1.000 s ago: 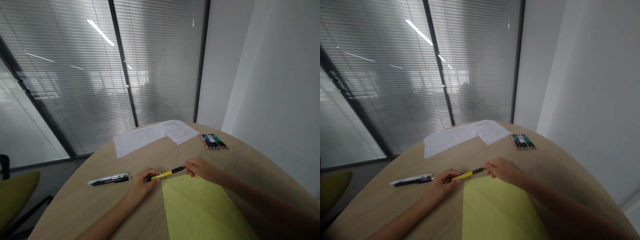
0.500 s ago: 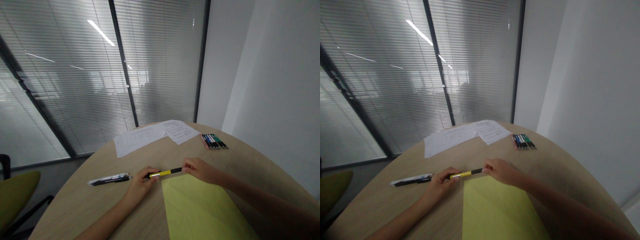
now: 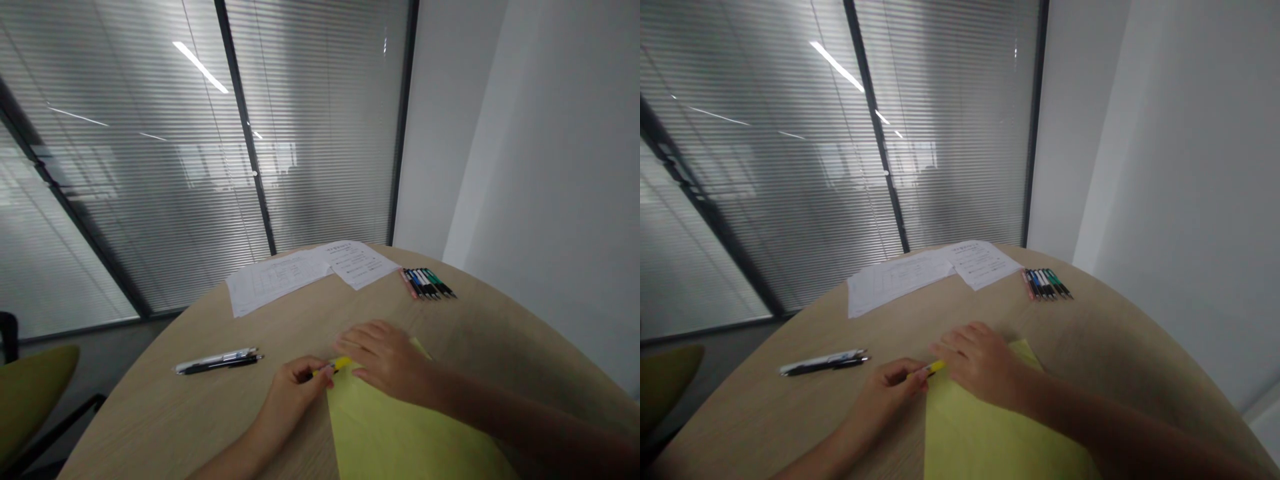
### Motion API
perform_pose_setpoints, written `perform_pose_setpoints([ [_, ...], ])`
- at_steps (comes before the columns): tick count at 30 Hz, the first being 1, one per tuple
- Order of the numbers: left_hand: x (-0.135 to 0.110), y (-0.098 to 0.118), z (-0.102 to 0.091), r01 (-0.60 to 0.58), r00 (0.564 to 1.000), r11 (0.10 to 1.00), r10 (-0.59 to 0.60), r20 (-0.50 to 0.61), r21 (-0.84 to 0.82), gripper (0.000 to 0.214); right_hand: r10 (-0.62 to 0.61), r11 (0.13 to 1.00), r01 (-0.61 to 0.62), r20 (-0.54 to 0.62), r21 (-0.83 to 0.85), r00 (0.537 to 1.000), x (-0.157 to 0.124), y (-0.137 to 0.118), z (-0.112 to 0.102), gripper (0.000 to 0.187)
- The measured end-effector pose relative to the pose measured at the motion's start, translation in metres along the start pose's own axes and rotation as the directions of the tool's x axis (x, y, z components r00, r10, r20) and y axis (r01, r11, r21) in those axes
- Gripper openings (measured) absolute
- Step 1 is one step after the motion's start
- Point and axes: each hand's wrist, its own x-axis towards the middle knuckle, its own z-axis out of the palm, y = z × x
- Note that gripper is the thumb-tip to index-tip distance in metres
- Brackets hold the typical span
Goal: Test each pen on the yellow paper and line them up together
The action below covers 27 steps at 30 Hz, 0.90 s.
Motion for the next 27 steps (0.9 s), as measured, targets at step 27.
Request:
perform_pose_setpoints([
  [27,-0.022,0.0,-0.008,-0.646,0.652,0.651,0.199,0.731,0.399,0.068,0.647,-0.314,-0.212,0.372,0.925,0.666,0.003,0.071,-0.023,0.014],
])
